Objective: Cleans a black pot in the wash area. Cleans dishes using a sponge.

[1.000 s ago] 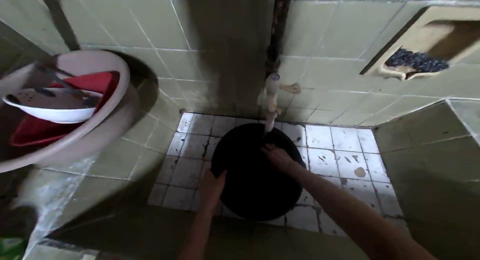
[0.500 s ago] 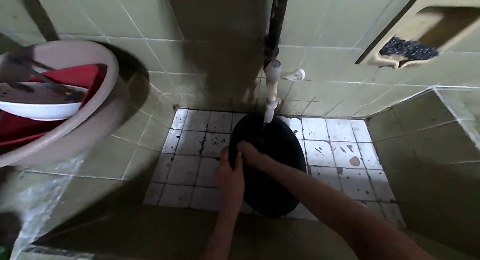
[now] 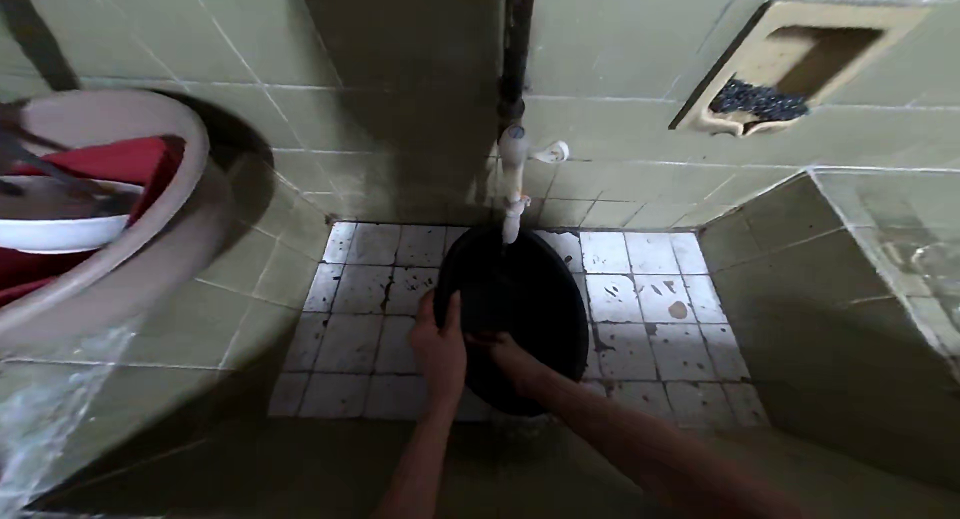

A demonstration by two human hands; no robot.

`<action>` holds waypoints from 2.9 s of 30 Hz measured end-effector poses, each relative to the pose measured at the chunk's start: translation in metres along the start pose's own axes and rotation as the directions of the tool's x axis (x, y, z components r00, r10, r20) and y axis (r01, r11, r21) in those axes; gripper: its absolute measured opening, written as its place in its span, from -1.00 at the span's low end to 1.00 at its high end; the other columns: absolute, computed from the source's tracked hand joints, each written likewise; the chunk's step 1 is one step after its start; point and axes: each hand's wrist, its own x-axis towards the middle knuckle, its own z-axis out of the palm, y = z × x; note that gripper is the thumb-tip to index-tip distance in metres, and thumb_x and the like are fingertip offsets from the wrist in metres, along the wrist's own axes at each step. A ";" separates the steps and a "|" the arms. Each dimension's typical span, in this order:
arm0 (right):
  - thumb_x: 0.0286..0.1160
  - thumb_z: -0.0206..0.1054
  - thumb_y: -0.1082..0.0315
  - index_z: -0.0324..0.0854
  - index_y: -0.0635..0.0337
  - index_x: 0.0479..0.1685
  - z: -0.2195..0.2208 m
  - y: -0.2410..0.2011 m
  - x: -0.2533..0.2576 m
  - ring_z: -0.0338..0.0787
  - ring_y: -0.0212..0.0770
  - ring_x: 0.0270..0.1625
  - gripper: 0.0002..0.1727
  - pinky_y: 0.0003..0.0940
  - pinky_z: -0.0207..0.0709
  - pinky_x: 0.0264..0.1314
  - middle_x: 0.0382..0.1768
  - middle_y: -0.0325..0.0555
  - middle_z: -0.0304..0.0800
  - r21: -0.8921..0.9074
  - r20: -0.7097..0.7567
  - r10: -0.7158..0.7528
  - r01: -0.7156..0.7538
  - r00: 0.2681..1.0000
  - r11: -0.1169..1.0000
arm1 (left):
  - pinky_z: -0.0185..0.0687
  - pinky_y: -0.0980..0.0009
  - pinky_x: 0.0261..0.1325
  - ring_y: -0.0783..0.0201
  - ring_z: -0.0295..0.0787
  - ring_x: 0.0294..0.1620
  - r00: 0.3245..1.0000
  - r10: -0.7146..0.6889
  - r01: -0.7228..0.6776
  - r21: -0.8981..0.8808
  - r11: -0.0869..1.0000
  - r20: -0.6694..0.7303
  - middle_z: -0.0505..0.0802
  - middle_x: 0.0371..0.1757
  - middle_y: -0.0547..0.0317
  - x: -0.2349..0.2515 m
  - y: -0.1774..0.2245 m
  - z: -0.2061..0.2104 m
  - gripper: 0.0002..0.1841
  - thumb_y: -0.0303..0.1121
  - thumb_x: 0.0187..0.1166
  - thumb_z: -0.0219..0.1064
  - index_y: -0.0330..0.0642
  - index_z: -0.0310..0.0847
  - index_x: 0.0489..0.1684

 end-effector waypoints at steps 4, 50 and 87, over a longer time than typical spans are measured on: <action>0.94 -0.17 0.20 0.40 0.34 0.60 0.033 -0.031 -0.019 0.70 -0.30 0.24 -0.49 -0.35 0.55 0.35 0.32 0.07 0.68 0.010 0.074 -0.152 0.151 0.986 0.988 | 0.64 0.05 0.01 0.09 0.74 -0.14 0.999 -0.030 0.029 -0.019 0.999 -0.036 0.83 -0.11 -0.12 0.001 -0.003 -0.001 -0.62 -0.19 0.78 0.22 -0.37 0.69 0.23; 0.72 0.20 0.40 0.52 0.40 0.45 -0.016 -0.027 -0.016 0.63 0.43 0.40 -0.60 0.41 0.45 0.38 0.37 0.43 0.62 -0.962 0.233 0.346 0.165 0.909 0.215 | 0.66 0.06 -0.10 0.07 0.75 -0.26 0.998 -0.017 0.010 0.104 0.995 0.062 0.82 -0.27 -0.07 -0.002 0.002 0.002 -0.68 -0.22 0.77 0.25 -0.35 0.73 0.04; 0.36 0.56 0.38 0.81 0.21 -0.01 -0.160 -0.036 -0.156 0.88 -0.15 -0.09 -0.76 -0.04 0.76 0.09 -0.19 -0.04 0.90 -0.571 -0.339 -0.492 0.241 0.802 0.785 | 0.76 0.27 0.13 0.18 0.81 0.01 0.819 -0.237 0.506 -0.463 0.728 0.523 0.73 0.15 -0.09 0.061 0.047 0.089 -0.61 -0.33 0.87 0.02 -0.37 0.27 0.53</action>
